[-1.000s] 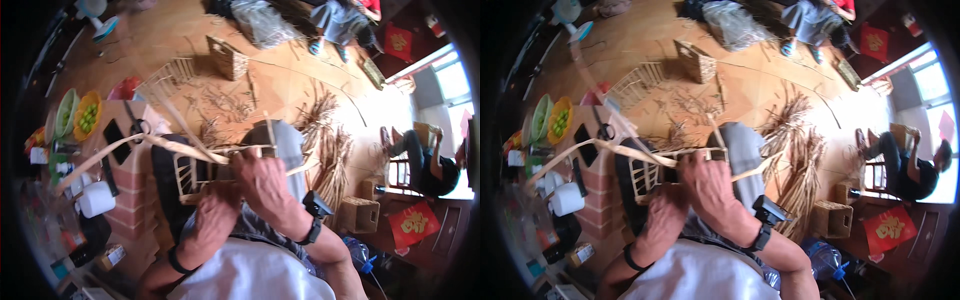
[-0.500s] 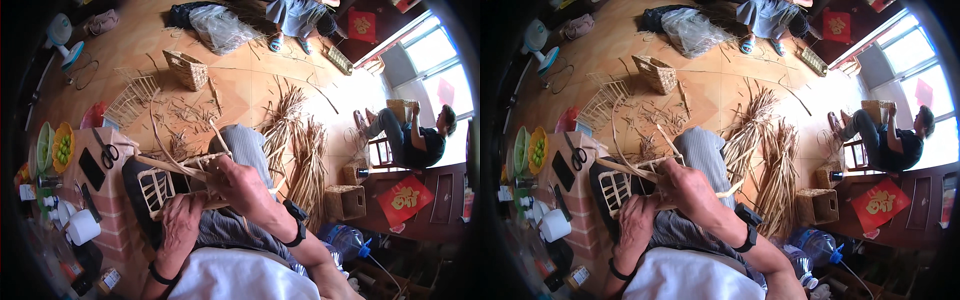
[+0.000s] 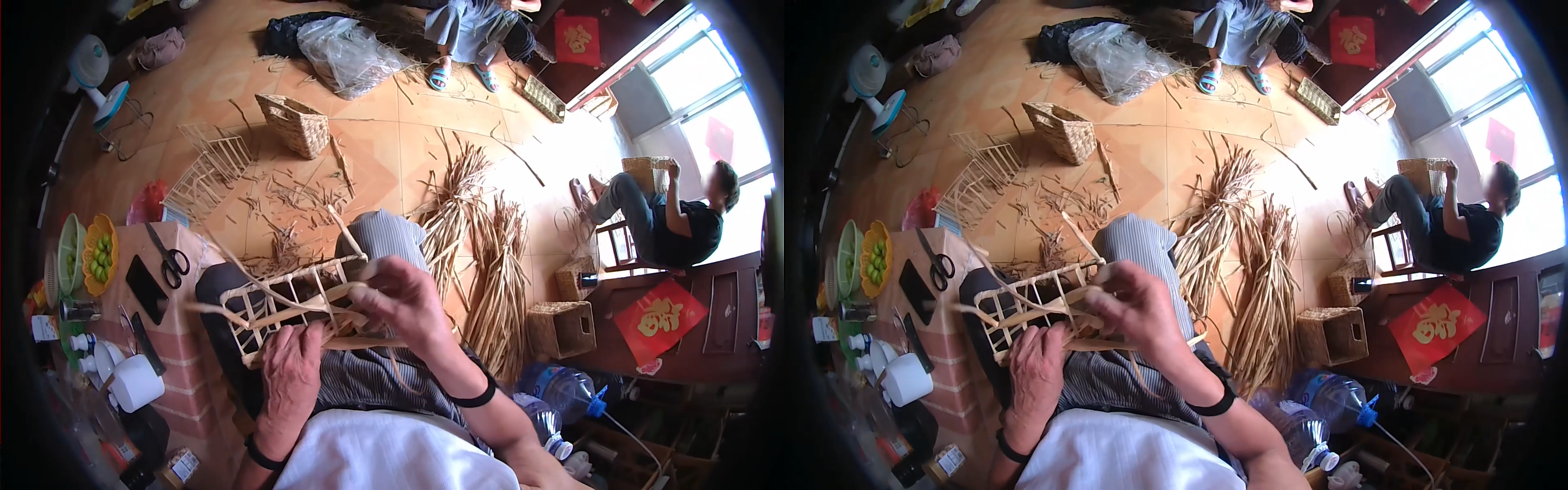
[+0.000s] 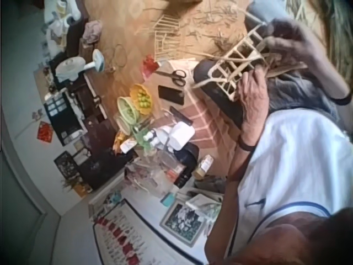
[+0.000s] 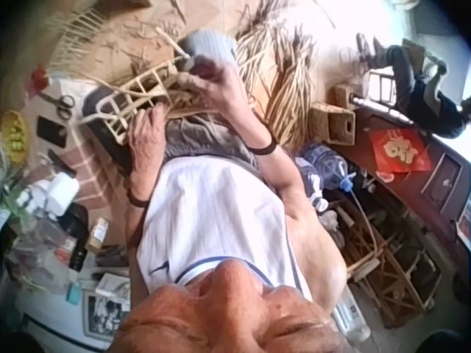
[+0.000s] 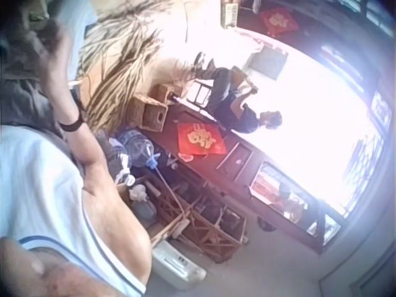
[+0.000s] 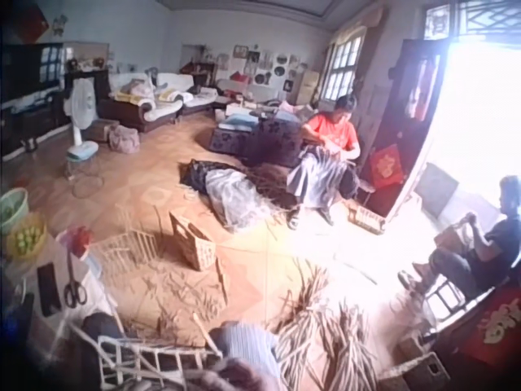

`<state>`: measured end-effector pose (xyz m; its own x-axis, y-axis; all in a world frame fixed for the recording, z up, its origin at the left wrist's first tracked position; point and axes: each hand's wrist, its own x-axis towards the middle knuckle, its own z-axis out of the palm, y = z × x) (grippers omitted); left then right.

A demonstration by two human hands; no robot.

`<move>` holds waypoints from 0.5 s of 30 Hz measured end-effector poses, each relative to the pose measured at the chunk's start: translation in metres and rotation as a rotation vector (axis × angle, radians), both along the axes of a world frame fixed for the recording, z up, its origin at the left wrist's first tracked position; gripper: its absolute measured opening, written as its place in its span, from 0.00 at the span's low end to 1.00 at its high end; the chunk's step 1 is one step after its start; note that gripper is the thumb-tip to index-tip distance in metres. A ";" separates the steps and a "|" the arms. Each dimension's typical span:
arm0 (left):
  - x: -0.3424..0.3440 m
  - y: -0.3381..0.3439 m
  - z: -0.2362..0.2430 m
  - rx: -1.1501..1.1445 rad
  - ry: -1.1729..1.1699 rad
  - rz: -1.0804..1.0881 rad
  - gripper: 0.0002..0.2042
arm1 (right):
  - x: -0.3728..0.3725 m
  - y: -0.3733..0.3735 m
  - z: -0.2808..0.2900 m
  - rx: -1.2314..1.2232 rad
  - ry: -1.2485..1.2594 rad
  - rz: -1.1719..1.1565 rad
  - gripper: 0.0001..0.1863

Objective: Weaving a structured basket or cage using thin wooden or bamboo strips.

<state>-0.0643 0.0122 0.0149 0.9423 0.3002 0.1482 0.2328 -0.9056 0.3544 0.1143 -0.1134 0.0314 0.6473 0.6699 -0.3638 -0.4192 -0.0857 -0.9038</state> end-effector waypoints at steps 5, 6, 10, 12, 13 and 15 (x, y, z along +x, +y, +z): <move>0.000 0.001 0.000 0.017 0.000 -0.006 0.15 | -0.004 0.008 0.028 -0.390 -1.121 0.489 0.20; 0.000 0.002 0.001 -0.004 0.013 -0.008 0.14 | -0.004 0.010 0.028 -0.416 -1.108 0.519 0.20; 0.003 0.002 0.006 0.019 0.038 0.001 0.10 | -0.002 0.010 0.019 -0.448 -1.189 0.427 0.09; 0.004 0.002 0.008 0.033 0.076 -0.024 0.08 | -0.001 0.005 0.014 -0.420 -1.258 0.361 0.09; 0.004 0.003 0.008 0.057 0.090 -0.030 0.06 | -0.002 0.002 0.012 -0.441 -1.261 0.362 0.10; 0.005 0.006 0.007 0.027 0.014 -0.054 0.09 | -0.007 -0.008 0.008 -0.435 -1.285 0.344 0.09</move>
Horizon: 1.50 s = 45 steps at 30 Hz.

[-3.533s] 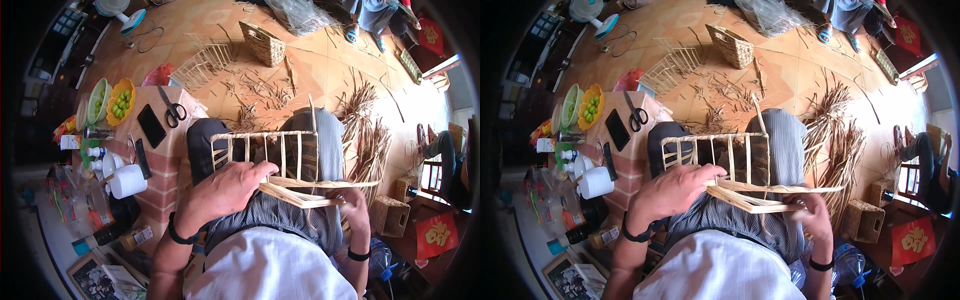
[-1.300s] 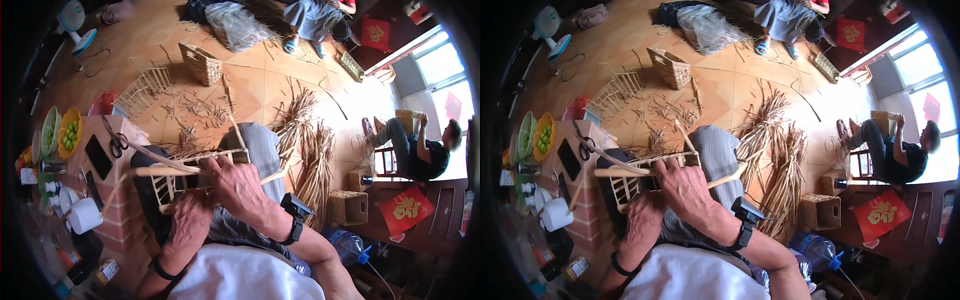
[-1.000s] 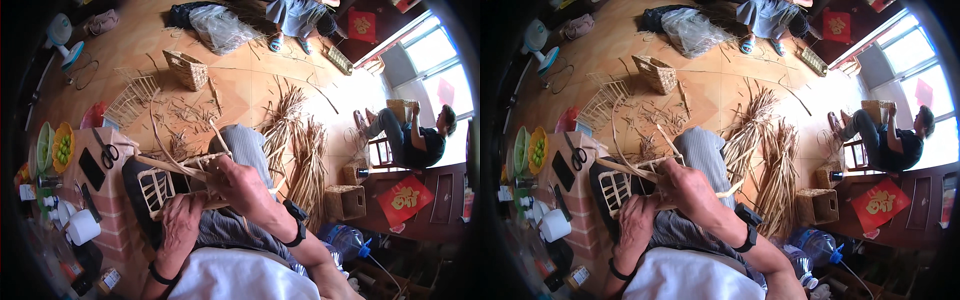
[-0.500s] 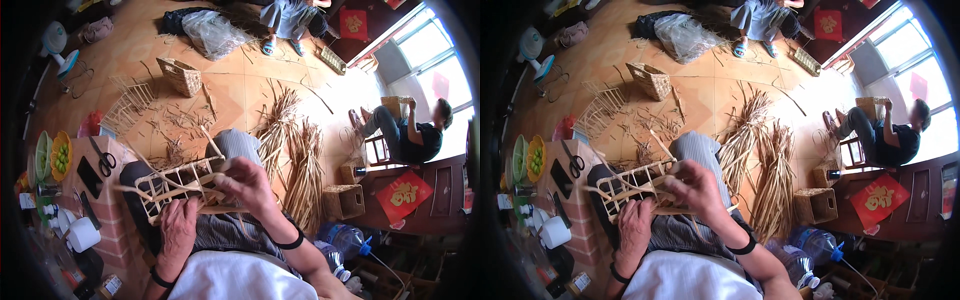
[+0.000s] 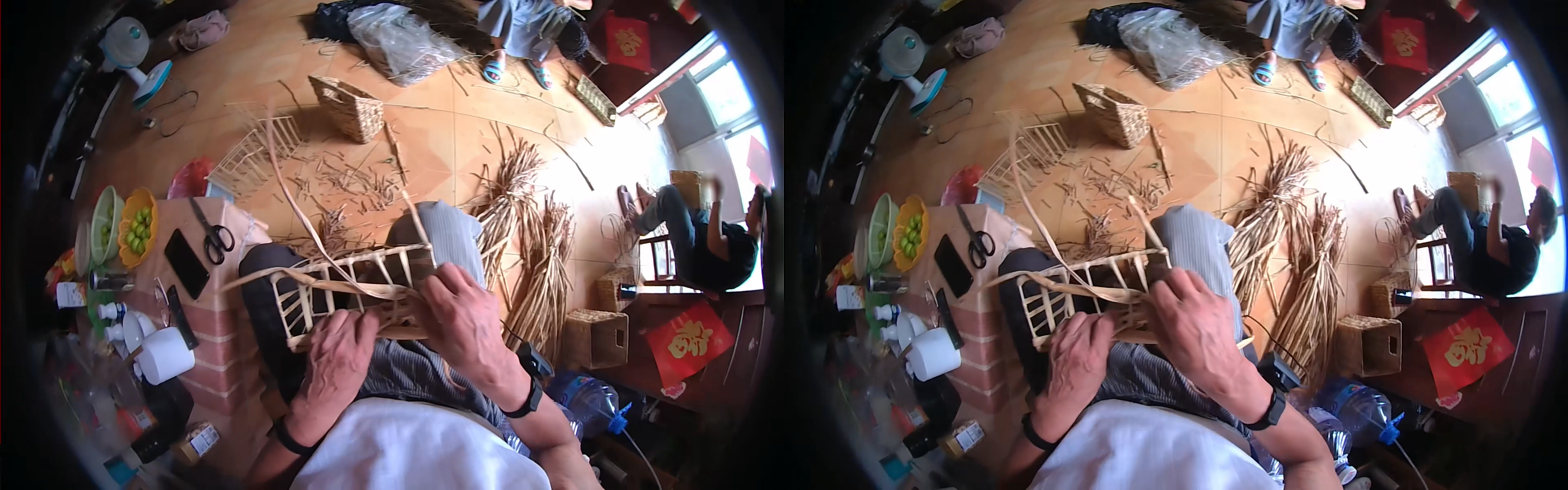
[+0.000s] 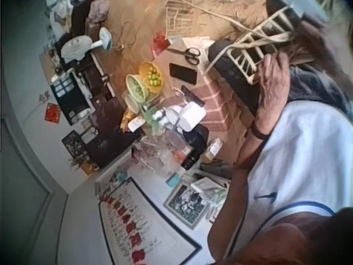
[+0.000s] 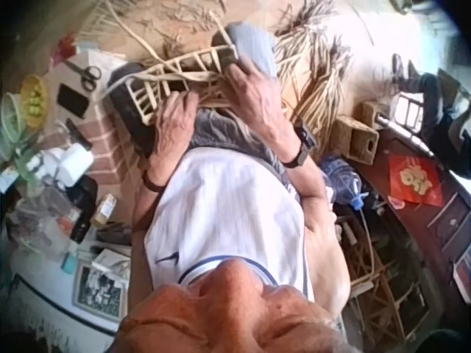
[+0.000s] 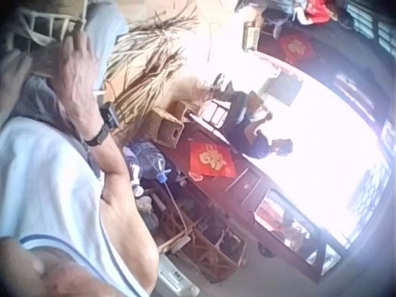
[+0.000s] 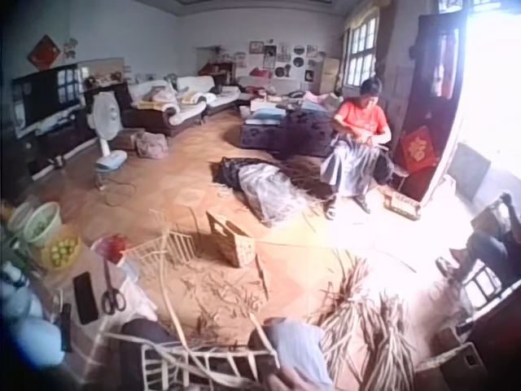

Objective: Weaving a structured basket or cage using thin wooden or bamboo strips.

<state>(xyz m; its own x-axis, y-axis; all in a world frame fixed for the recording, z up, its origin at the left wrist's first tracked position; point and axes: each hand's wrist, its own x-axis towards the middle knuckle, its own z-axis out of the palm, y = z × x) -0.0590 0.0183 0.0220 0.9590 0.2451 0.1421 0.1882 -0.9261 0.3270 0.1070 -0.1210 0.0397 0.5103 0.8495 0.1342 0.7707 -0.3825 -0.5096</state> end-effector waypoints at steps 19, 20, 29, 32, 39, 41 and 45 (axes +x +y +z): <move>-0.005 0.006 -0.006 -0.035 -0.056 0.024 0.12 | 0.024 -0.014 0.023 0.081 0.162 0.031 0.27; -0.004 0.006 -0.006 -0.045 -0.070 0.028 0.12 | 0.020 -0.002 0.023 -0.011 0.071 0.077 0.25; -0.007 0.007 -0.009 -0.086 -0.057 0.035 0.12 | 0.020 -0.028 -0.023 0.190 0.209 -0.005 0.09; -0.005 0.009 -0.010 -0.072 -0.121 0.023 0.13 | 0.038 -0.069 -0.026 0.500 0.862 -0.482 0.09; -0.002 0.011 -0.002 -0.133 -0.054 -0.009 0.12 | 0.053 -0.110 -0.069 1.044 1.609 -0.488 0.09; -0.003 0.013 0.006 -0.148 -0.055 -0.007 0.14 | 0.048 -0.122 -0.074 0.669 1.435 -0.381 0.15; -0.013 0.008 0.029 -0.157 -0.075 0.053 0.17 | 0.061 -0.128 -0.073 1.158 1.541 -0.326 0.20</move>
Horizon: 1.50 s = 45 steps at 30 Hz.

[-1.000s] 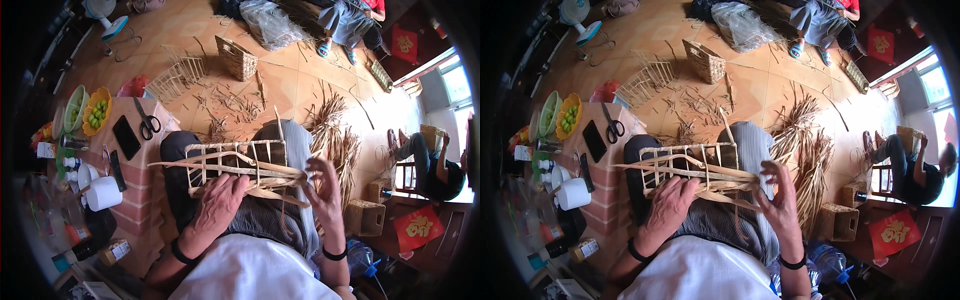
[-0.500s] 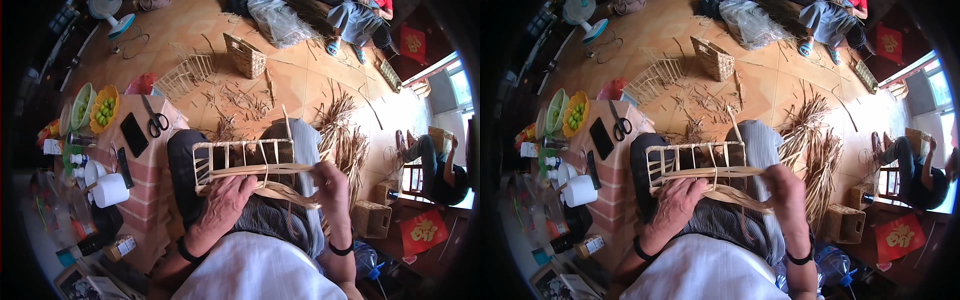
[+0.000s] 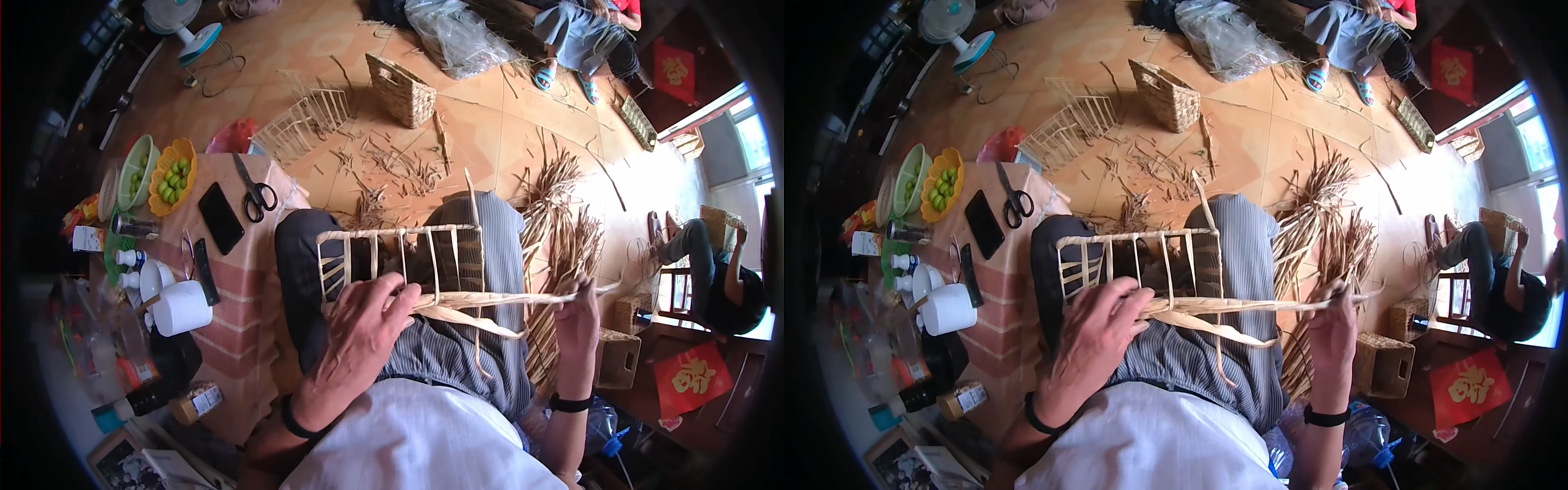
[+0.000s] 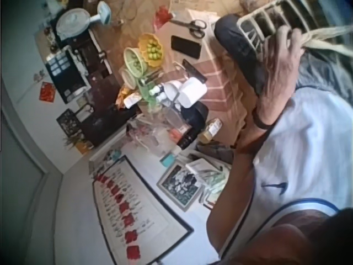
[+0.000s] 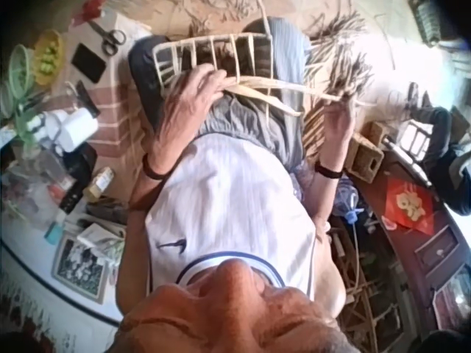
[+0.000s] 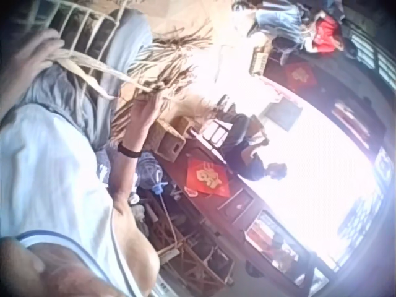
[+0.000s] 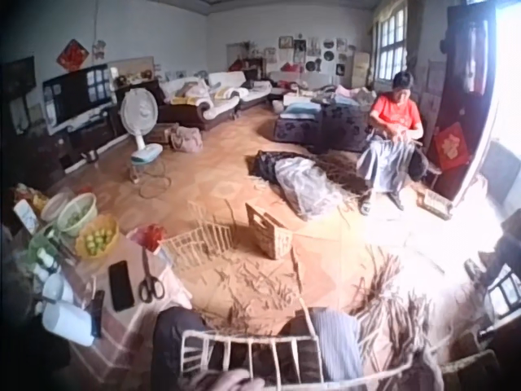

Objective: Weaving a structured basket or cage using thin wooden or bamboo strips.

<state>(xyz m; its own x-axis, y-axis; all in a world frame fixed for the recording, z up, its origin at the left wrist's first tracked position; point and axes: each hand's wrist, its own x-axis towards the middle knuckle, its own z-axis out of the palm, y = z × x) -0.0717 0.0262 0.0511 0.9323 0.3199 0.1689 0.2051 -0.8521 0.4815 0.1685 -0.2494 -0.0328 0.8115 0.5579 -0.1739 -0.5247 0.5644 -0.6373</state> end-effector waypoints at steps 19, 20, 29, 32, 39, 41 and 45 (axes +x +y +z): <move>0.029 0.012 -0.022 -0.142 -0.112 -0.056 0.14 | -0.067 0.025 0.181 -0.818 -0.625 0.859 0.16; 0.028 0.013 -0.023 -0.158 -0.100 -0.077 0.15 | -0.067 0.023 0.186 -0.654 -0.521 0.690 0.20; 0.021 0.014 -0.023 -0.153 -0.050 -0.150 0.19 | -0.061 0.032 0.101 0.341 0.234 0.216 0.13; 0.017 0.006 -0.018 -0.145 -0.107 -0.139 0.24 | -0.060 0.021 0.101 0.228 0.013 0.121 0.14; 0.023 0.003 -0.031 -0.073 -0.080 -0.108 0.24 | -0.016 0.015 0.127 0.531 0.023 -0.082 0.32; 0.024 0.003 -0.032 -0.100 -0.127 -0.092 0.21 | -0.018 0.031 0.121 -0.040 -0.236 -0.098 0.42; 0.024 0.002 -0.030 -0.127 -0.099 -0.097 0.19 | -0.046 0.076 0.096 -0.401 -0.357 0.426 0.28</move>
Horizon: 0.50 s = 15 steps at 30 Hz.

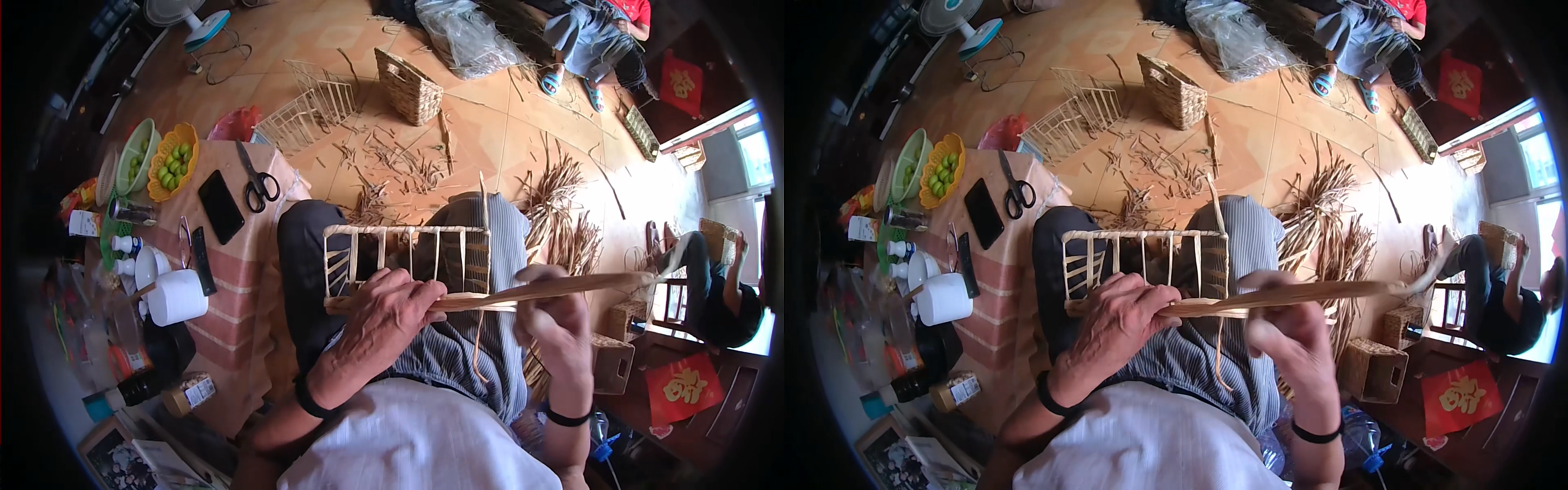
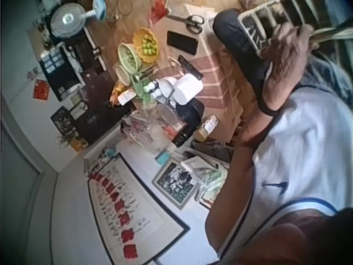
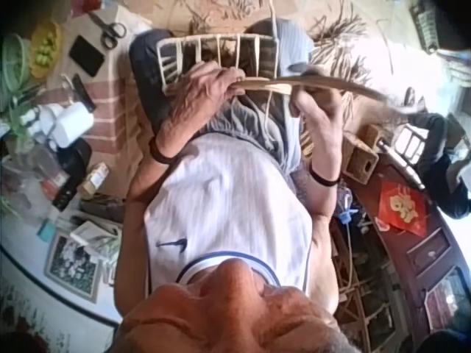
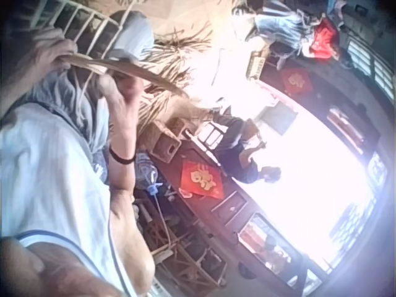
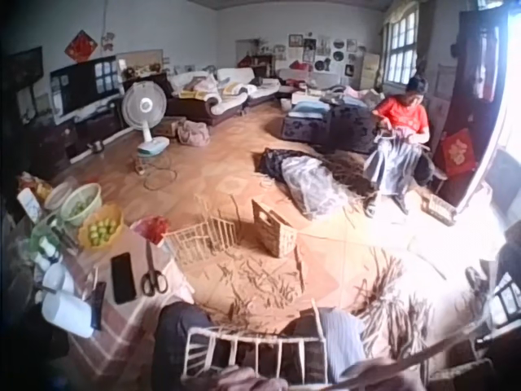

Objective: Weaving a structured basket or cage using thin wooden or bamboo strips.

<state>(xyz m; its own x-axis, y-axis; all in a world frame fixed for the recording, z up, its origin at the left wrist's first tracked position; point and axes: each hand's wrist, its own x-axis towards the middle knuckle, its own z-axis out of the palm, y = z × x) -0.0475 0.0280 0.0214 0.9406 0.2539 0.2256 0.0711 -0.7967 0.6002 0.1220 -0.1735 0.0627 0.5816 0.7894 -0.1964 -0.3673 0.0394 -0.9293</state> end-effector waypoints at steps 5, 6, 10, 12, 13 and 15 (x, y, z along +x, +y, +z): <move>0.000 -0.009 0.003 0.074 0.054 0.049 0.29 | 0.017 0.054 -0.018 0.086 0.158 -0.215 0.17; 0.000 -0.012 0.003 0.086 0.038 0.053 0.29 | 0.022 0.064 -0.020 0.110 0.157 -0.125 0.19; 0.004 -0.030 0.000 0.306 0.209 0.100 0.39 | 0.021 0.095 -0.024 0.072 0.011 0.088 0.20; 0.004 -0.033 -0.002 0.449 0.286 0.104 0.29 | 0.017 0.099 -0.019 -0.219 -0.404 0.177 0.15; 0.005 -0.034 -0.004 0.450 0.288 0.104 0.29 | 0.017 0.099 -0.016 -0.153 -0.443 0.162 0.15; 0.007 -0.035 -0.009 0.467 0.374 0.080 0.12 | 0.016 0.095 -0.011 -0.311 -1.220 0.239 0.08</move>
